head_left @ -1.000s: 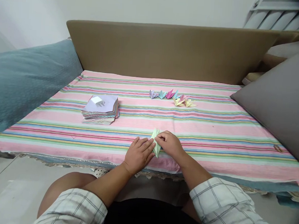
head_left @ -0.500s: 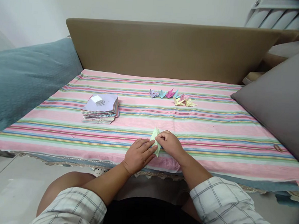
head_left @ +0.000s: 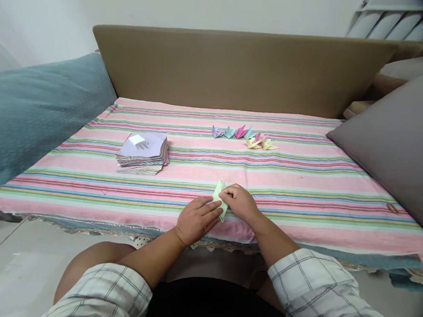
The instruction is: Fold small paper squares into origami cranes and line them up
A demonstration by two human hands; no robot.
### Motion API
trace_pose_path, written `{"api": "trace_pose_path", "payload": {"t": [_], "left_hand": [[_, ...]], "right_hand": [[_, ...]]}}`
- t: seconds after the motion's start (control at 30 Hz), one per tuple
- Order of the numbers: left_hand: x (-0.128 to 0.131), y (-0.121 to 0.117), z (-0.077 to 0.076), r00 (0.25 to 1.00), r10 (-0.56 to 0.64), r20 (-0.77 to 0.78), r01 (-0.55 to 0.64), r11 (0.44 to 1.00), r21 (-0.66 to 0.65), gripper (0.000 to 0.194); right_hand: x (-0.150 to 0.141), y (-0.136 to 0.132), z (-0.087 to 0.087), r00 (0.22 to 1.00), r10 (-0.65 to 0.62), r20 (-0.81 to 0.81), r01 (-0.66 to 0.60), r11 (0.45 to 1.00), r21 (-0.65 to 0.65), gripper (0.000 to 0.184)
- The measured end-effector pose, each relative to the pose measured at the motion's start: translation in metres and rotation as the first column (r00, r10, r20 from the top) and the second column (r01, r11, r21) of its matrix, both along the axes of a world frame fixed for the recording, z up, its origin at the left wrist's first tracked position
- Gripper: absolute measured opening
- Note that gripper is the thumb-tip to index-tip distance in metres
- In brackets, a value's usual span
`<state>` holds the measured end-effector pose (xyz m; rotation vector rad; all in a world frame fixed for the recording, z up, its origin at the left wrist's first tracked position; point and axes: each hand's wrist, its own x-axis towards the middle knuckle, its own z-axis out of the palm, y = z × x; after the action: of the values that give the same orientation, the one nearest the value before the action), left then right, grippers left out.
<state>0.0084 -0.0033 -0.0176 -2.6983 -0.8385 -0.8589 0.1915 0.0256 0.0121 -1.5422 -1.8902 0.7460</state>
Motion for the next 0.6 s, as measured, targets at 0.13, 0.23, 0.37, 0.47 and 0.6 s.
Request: {"api": "trace_pose_path", "payload": {"t": [0.13,0.23,0.37,0.47,0.6], "left_hand": [[0.0003,0.0001,0.0012,1.0,0.003,0.014,-0.003,1.0,-0.003,0.026],[0.0009,0.0,0.0033,0.999,0.003,0.034,-0.003,1.0,0.001,0.028],[0.0013,0.0001,0.003,0.998,-0.02,0.06,0.018,1.0,0.022,0.023],[0.0013,0.0003,0.0011,0.998,-0.018,0.058,0.017,0.999,0.027,0.022],[0.0013,0.0003,-0.0003,0.998,-0.017,0.058,0.015,0.999,0.035,0.02]], "right_hand": [[-0.0009,0.0007,-0.0008,1.0,-0.013,-0.007,0.013,1.0,-0.011,0.019],[-0.0013,0.0014,-0.001,1.0,-0.007,-0.007,0.007,1.0,-0.019,0.021],[-0.0017,0.0013,-0.0004,1.0,0.0,0.008,0.0,1.0,-0.013,0.022],[-0.002,0.0007,0.0005,1.0,-0.003,0.025,0.003,1.0,-0.013,0.022],[-0.0022,-0.0002,0.0016,1.0,-0.008,0.027,0.009,1.0,-0.021,0.021]]}}
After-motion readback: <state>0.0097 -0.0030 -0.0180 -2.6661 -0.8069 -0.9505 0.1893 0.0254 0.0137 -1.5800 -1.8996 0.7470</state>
